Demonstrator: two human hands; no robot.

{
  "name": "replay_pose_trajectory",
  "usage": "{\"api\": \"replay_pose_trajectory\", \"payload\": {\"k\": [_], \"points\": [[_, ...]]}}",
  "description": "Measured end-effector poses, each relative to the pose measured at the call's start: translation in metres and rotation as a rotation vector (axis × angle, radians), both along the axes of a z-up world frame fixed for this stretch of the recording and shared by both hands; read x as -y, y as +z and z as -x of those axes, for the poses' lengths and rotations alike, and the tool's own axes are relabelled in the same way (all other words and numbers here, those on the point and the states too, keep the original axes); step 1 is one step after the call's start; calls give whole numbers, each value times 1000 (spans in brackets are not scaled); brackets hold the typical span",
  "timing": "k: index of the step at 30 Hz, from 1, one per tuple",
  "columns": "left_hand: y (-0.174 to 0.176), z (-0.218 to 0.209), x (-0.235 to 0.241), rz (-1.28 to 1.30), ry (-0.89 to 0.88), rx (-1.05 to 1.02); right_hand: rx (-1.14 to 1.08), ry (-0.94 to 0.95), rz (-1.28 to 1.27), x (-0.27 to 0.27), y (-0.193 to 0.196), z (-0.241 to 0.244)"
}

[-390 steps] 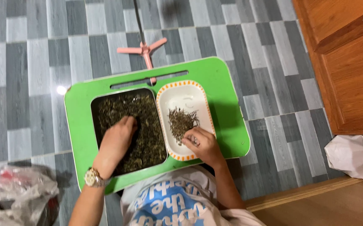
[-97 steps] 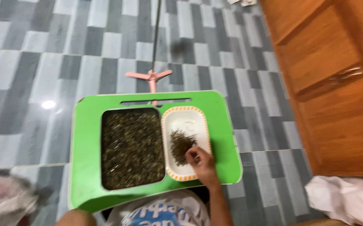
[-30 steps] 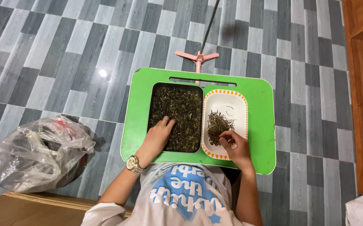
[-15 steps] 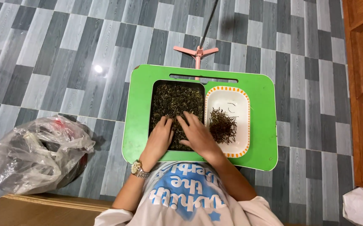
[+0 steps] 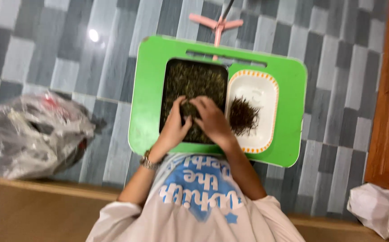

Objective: Sorting dried tea leaves by manually removing stems and placing them into a separate dish

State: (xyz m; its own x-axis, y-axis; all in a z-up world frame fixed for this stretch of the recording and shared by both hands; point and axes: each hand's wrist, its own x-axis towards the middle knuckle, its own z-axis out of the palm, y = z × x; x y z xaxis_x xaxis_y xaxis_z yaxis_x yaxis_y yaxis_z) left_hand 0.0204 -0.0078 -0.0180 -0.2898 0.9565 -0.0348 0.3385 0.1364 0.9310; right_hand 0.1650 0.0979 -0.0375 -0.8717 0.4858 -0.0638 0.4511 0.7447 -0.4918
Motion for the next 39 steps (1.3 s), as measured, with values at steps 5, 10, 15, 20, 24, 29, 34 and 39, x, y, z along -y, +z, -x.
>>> {"api": "replay_pose_trajectory", "payload": {"k": [5, 10, 15, 20, 24, 29, 34, 39], "points": [[-20, -1, 3, -129, 68, 452, -147, -166, 206, 6, 34, 3], [-45, -3, 0, -212, 90, 763, -267, -193, 193, 6, 35, 0], [-41, -3, 1, -249, 137, 881, -310, -198, 203, 5, 32, -5], [-46, -1, 1, -269, 119, 851, -339, -146, 97, 3, 39, -4], [-28, -5, -1, -261, 110, 806, -343, -159, 12, 1, 37, -6], [-14, -9, -1, -258, 115, 817, -370, -151, -66, -2, 23, -6], [-17, -8, -3, -276, 92, 680, -412, -140, -33, -3, 22, -1], [-15, -9, -3, -275, 89, 629, -422, -147, -51, -2, 24, -2]]}}
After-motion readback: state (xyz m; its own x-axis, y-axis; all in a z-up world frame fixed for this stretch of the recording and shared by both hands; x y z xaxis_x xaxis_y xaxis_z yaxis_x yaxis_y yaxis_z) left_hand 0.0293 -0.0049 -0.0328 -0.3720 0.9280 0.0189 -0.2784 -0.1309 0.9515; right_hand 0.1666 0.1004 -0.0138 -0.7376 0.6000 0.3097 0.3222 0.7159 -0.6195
